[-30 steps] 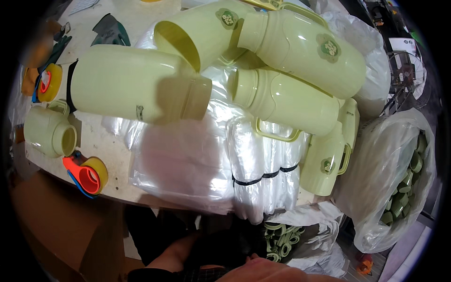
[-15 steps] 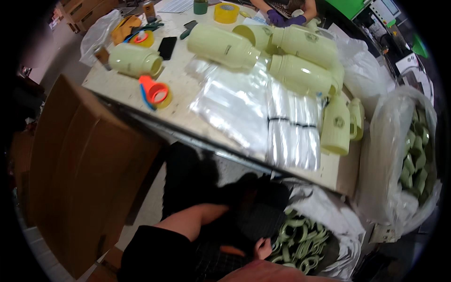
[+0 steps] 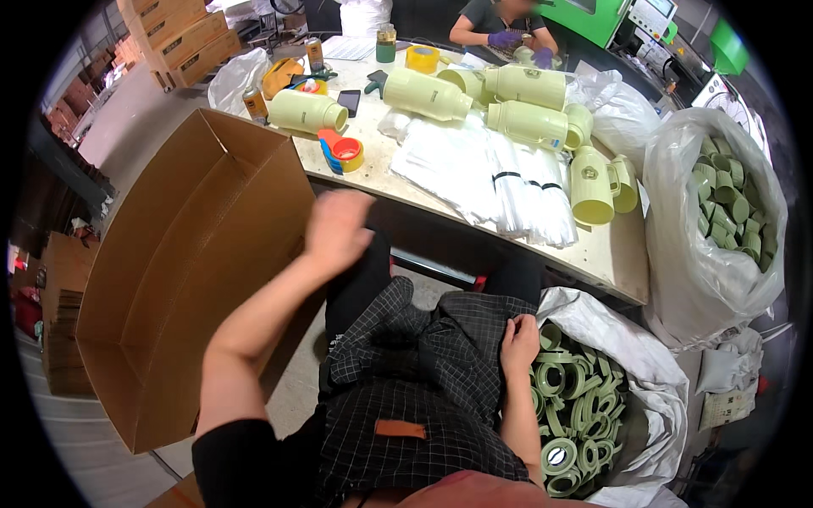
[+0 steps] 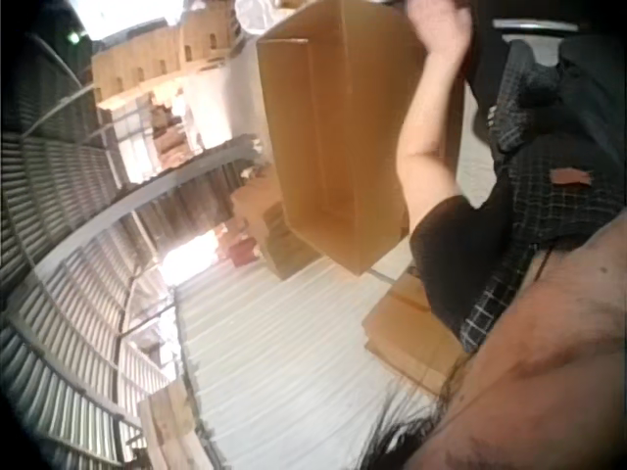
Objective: The person attaches green bases and caps to yellow plastic flasks, places each assembled flask into a transparent plastic bag, and then stacks the bagged flasks inside a cardboard box.
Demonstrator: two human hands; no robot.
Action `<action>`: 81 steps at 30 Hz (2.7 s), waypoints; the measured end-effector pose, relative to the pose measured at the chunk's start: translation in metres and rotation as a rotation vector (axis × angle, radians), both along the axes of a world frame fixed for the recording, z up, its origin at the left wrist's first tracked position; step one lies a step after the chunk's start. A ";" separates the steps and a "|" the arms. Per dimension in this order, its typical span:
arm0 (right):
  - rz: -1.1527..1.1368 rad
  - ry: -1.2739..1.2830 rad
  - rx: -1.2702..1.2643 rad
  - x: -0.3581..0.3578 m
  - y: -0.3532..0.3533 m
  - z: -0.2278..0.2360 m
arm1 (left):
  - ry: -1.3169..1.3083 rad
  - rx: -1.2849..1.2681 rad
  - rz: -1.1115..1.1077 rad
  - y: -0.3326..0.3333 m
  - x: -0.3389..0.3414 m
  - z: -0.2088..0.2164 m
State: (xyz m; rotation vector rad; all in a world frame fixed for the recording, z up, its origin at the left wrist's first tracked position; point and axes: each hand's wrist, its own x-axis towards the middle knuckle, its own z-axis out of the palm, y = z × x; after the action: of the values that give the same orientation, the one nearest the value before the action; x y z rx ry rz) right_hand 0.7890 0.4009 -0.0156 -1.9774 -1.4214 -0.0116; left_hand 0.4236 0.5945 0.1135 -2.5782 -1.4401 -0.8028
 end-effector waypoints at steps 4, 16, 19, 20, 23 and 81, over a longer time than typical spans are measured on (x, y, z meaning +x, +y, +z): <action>-0.169 0.073 0.091 0.058 0.028 0.013 | 0.262 0.158 0.523 -0.047 -0.114 0.081; 0.478 0.370 -0.146 -0.068 0.139 -0.026 | 0.134 -0.436 0.822 -0.171 -0.123 0.025; 0.627 0.397 -0.283 -0.094 0.140 -0.052 | 0.256 -0.433 0.673 -0.221 -0.070 -0.040; 0.668 0.424 -0.314 -0.100 0.137 -0.052 | 0.226 -0.486 0.718 -0.223 -0.073 -0.046; 0.747 0.446 -0.476 -0.094 0.135 -0.050 | 0.178 -0.643 0.819 -0.202 -0.092 -0.041; -0.396 0.948 0.791 0.090 0.278 0.029 | 0.150 -0.069 0.748 0.022 -0.141 -0.135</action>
State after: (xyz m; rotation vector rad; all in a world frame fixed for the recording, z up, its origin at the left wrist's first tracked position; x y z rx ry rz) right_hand 0.8786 0.6793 0.0129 -1.2518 -0.3038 0.1444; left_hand 0.2822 0.6167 -0.0219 -1.8206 -2.1649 -0.4356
